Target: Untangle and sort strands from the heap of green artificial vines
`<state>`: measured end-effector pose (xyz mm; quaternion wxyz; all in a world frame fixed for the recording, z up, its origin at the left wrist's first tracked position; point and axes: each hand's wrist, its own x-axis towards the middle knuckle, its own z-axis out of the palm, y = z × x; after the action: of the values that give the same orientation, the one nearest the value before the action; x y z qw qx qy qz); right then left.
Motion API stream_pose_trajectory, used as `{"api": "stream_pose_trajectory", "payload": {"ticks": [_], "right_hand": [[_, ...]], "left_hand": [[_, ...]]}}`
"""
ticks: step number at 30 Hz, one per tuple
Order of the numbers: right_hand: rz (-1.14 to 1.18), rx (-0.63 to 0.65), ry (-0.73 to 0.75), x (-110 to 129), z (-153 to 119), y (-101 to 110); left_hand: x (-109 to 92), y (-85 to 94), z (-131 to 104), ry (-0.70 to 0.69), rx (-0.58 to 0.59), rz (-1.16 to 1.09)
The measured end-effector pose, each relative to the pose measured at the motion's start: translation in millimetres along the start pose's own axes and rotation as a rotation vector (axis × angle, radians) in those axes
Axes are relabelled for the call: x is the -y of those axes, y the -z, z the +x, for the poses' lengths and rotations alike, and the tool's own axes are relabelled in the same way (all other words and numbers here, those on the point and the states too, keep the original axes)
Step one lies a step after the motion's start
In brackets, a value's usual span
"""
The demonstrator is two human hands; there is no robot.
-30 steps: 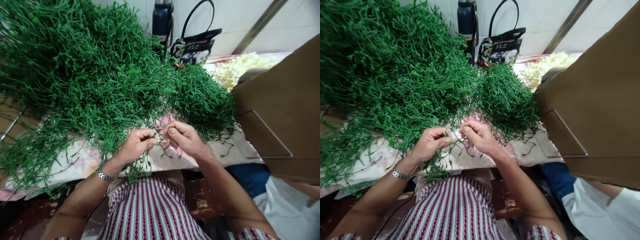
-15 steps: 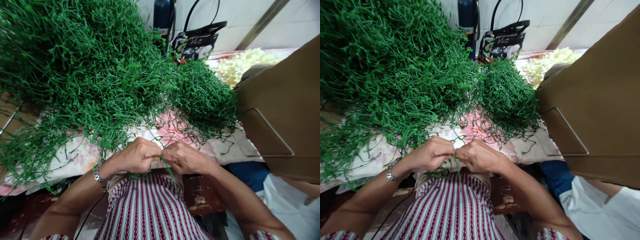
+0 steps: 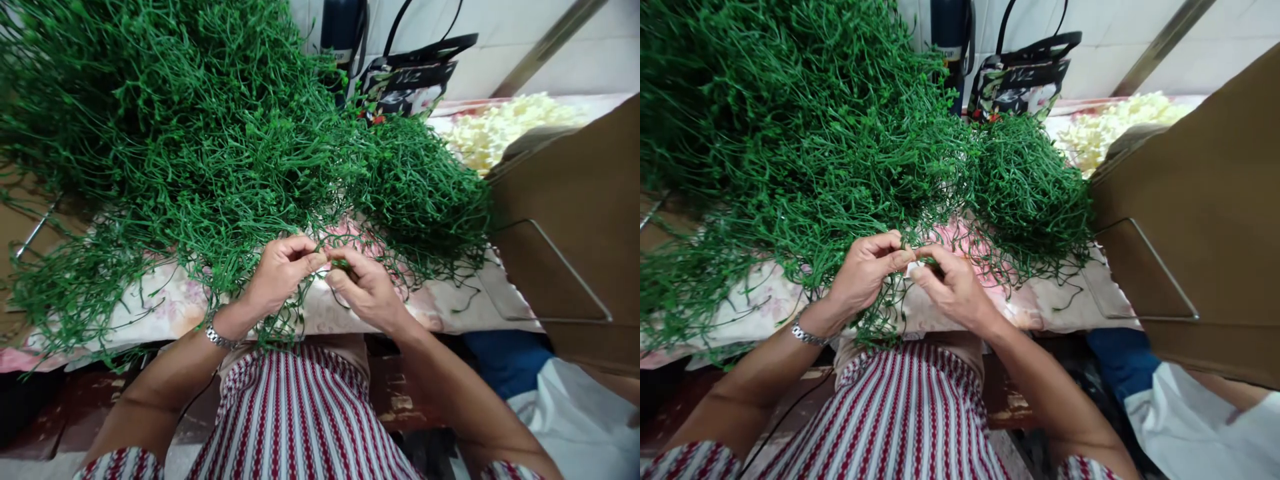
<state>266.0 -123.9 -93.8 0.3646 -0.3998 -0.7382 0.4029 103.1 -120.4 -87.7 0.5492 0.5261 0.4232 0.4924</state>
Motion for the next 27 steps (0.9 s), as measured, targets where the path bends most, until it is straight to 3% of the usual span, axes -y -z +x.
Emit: {"api": "stream_pose_trajectory", "payload": {"ticks": [4, 7, 11, 17, 22, 27], "right_hand": [[0.1, -0.086, -0.069, -5.1, -2.9, -28.6], [0.211, -0.123, -0.08, -9.1, -4.4, -36.5], [0.255, -0.094, -0.08, -11.4, -6.8, -35.8], [0.301, -0.08, -0.092, -10.8, -8.5, -30.3], [0.101, -0.078, 0.052, -11.4, -7.6, -25.5], [0.051, -0.247, 0.139, -5.9, -8.2, -25.3]], "left_hand": [[2.7, -4.8, -0.8, -0.024, -0.061, -0.001], [3.9, -7.0, -1.5, 0.017, -0.078, -0.043], [5.6, -7.9, -2.5, 0.04, -0.098, -0.078], [7.7, -5.8, -5.2, -0.039, -0.081, 0.011], [8.1, -4.3, -7.7, -0.081, -0.054, 0.082], [10.1, -4.8, -7.2, -0.231, -0.1, 0.23]]}}
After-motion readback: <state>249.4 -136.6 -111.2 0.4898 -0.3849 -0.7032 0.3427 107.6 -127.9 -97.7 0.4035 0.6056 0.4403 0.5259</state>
